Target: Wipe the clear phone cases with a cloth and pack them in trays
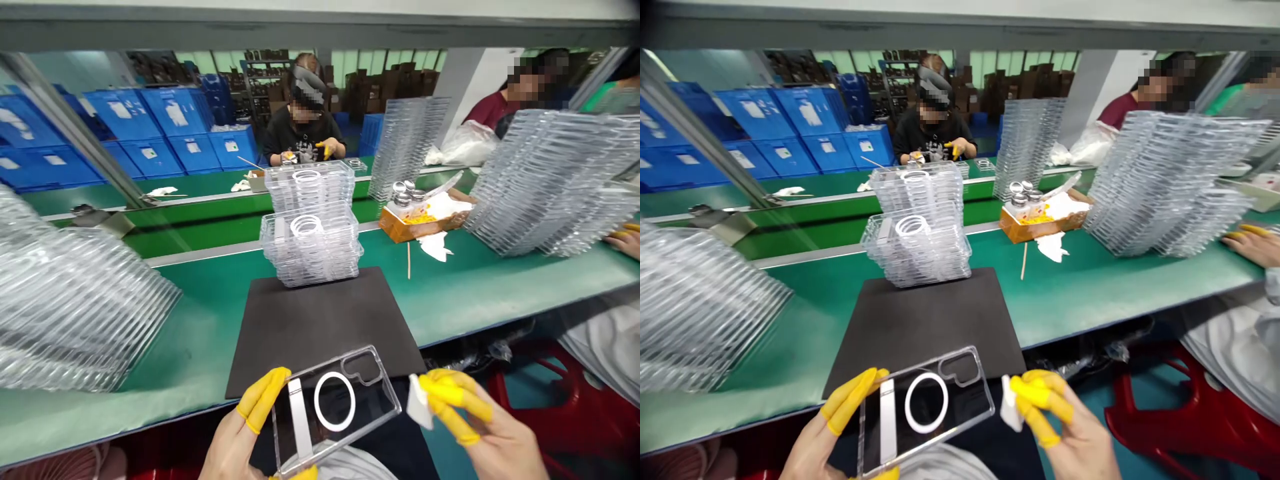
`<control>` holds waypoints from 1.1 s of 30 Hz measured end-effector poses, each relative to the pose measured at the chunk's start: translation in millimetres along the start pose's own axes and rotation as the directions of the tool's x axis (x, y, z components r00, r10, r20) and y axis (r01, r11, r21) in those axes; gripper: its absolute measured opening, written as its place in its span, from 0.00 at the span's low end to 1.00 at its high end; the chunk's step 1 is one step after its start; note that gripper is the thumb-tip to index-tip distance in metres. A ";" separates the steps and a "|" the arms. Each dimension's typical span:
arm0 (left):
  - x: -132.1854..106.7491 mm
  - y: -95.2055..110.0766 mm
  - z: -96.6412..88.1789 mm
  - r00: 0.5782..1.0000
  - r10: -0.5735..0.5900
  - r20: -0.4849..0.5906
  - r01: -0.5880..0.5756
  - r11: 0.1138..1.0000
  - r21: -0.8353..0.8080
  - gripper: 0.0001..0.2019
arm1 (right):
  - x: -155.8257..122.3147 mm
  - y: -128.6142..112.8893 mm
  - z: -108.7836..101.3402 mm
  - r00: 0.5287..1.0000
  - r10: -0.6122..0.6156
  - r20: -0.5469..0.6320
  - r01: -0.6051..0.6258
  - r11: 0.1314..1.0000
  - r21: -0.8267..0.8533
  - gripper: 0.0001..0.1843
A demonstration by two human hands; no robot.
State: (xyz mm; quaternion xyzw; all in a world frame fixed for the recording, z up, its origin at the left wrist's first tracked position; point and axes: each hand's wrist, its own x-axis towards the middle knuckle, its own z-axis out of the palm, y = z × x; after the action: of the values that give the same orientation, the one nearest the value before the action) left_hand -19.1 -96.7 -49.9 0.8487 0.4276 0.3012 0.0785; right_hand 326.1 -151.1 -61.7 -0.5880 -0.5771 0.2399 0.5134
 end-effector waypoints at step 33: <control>2.3 -1.4 -32.8 0.969 0.072 -0.235 -0.039 0.989 0.145 0.45 | 149.8 2.1 63.0 0.927 0.294 0.233 -0.375 0.737 0.563 0.22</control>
State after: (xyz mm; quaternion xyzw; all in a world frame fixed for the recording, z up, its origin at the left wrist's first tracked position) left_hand -37.9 -98.1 -23.0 0.8211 0.4300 0.3729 -0.0416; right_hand 304.6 8.5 -39.6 -0.4733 -0.3882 0.5351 0.5822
